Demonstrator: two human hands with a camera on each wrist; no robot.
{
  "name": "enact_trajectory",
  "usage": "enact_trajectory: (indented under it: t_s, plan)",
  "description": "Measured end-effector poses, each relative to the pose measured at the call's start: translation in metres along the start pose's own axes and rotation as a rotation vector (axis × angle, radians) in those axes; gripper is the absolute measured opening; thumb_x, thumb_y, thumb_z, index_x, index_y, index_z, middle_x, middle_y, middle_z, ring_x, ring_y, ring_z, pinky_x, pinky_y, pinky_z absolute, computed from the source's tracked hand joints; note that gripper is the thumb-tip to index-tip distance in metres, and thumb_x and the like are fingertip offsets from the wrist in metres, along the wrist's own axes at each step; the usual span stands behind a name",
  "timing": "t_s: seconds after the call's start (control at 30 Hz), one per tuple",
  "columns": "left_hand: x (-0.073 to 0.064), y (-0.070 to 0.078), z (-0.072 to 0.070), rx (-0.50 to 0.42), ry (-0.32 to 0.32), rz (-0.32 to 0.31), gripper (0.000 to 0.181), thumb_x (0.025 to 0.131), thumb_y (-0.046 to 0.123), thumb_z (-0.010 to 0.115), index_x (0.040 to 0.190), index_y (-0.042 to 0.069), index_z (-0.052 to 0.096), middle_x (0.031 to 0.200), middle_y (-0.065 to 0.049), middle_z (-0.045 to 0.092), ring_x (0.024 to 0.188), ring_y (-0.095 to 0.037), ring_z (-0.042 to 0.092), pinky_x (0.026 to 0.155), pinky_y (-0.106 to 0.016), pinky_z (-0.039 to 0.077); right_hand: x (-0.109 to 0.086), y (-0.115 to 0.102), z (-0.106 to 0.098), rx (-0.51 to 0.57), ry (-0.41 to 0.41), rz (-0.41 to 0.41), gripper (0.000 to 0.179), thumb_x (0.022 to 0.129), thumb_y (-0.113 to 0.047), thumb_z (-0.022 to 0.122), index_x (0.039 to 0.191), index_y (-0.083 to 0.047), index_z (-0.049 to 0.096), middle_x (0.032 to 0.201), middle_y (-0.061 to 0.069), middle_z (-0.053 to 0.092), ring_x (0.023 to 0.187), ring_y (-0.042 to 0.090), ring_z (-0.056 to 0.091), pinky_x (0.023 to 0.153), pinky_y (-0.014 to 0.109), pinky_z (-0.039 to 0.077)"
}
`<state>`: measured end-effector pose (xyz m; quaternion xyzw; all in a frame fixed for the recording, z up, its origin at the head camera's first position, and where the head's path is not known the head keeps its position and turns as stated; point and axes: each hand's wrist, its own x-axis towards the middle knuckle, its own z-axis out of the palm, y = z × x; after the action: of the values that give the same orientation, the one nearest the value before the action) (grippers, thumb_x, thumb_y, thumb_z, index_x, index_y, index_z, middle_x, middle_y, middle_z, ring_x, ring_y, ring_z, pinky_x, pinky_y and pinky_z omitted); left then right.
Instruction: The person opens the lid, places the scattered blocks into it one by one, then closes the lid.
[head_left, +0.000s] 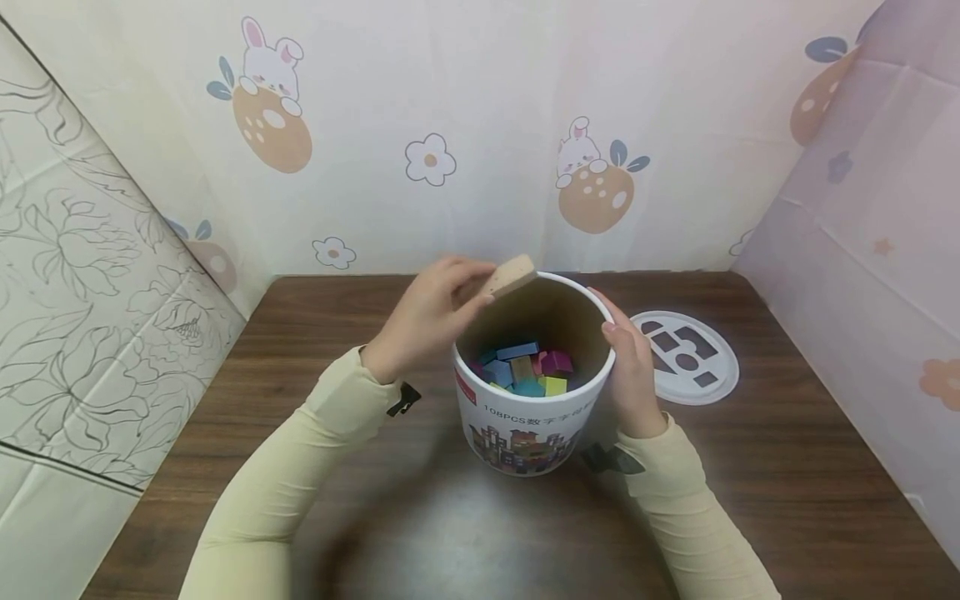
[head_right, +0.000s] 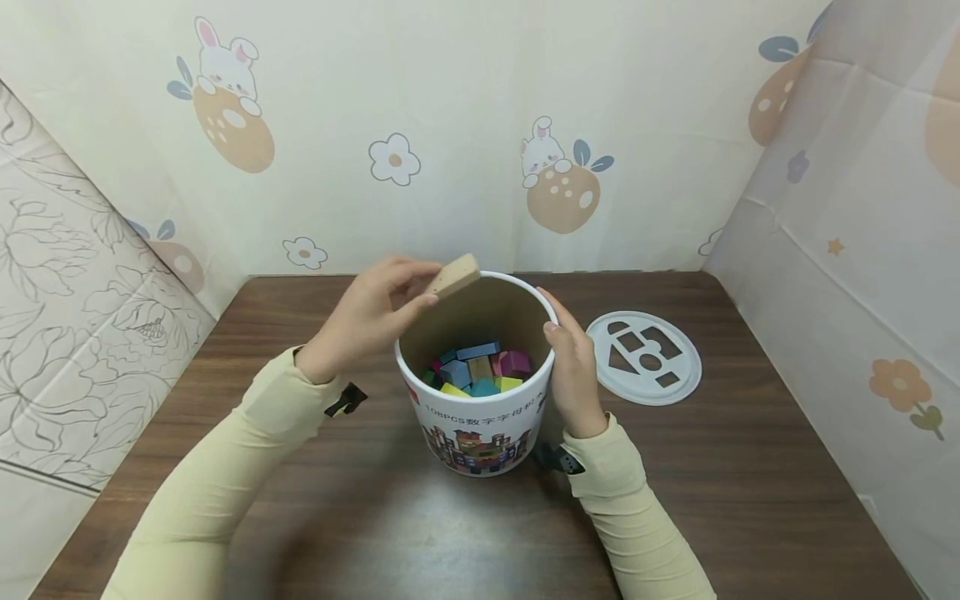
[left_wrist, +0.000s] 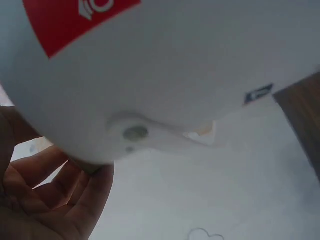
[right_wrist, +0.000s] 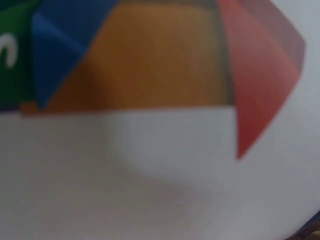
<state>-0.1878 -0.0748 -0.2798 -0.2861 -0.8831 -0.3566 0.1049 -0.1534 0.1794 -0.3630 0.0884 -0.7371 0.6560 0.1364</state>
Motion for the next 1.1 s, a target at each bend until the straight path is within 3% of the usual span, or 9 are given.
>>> enact_trajectory:
  t_s: [0.17,0.33,0.53,0.8,1.1]
  plan:
    - [0.008,0.015,0.008,0.055,-0.096,0.048,0.038,0.093,0.02,0.067,0.13,0.011,0.063,0.124,-0.004,0.064,0.112,-0.017,0.057,0.097,-0.032,0.051,0.0,0.0,0.001,-0.031,0.009,0.003,0.048,0.102,-0.032,0.031,0.146,-0.02,0.047,0.148,0.0,0.05,0.13,0.016,0.048,0.105,0.027,0.043]
    - [0.016,0.025,0.017,0.137,-0.197,0.093,0.036,0.094,0.02,0.066,0.128,0.011,0.064,0.117,-0.002,0.066,0.101,-0.014,0.058,0.091,-0.028,0.052,0.0,0.0,0.0,-0.041,0.003,0.007,0.049,0.102,-0.031,0.029,0.147,-0.018,0.046,0.149,-0.001,0.049,0.133,0.017,0.046,0.11,0.035,0.041]
    - [0.021,0.03,0.026,0.199,-0.291,0.108,0.032,0.094,0.018,0.064,0.126,0.01,0.066,0.117,-0.002,0.067,0.103,-0.013,0.059,0.094,-0.027,0.052,0.0,-0.002,0.001,-0.021,-0.006,0.019,0.049,0.103,-0.031,0.029,0.147,-0.019,0.045,0.15,-0.001,0.047,0.136,0.018,0.044,0.11,0.027,0.042]
    - [0.022,0.031,0.03,0.214,-0.326,0.118,0.033,0.094,0.02,0.065,0.125,0.01,0.066,0.118,-0.001,0.067,0.109,-0.012,0.061,0.099,-0.026,0.049,0.0,-0.004,0.001,0.001,0.004,0.011,0.049,0.102,-0.027,0.029,0.146,-0.016,0.047,0.149,0.003,0.049,0.135,0.015,0.045,0.111,0.024,0.04]
    - [0.018,0.032,0.027,0.143,-0.309,0.037,0.04,0.093,0.023,0.067,0.13,0.009,0.062,0.129,-0.002,0.065,0.121,-0.015,0.057,0.106,-0.03,0.046,0.0,-0.002,-0.001,-0.01,0.007,0.011,0.049,0.102,-0.028,0.029,0.146,-0.017,0.048,0.149,0.002,0.049,0.132,0.014,0.046,0.104,0.022,0.041]
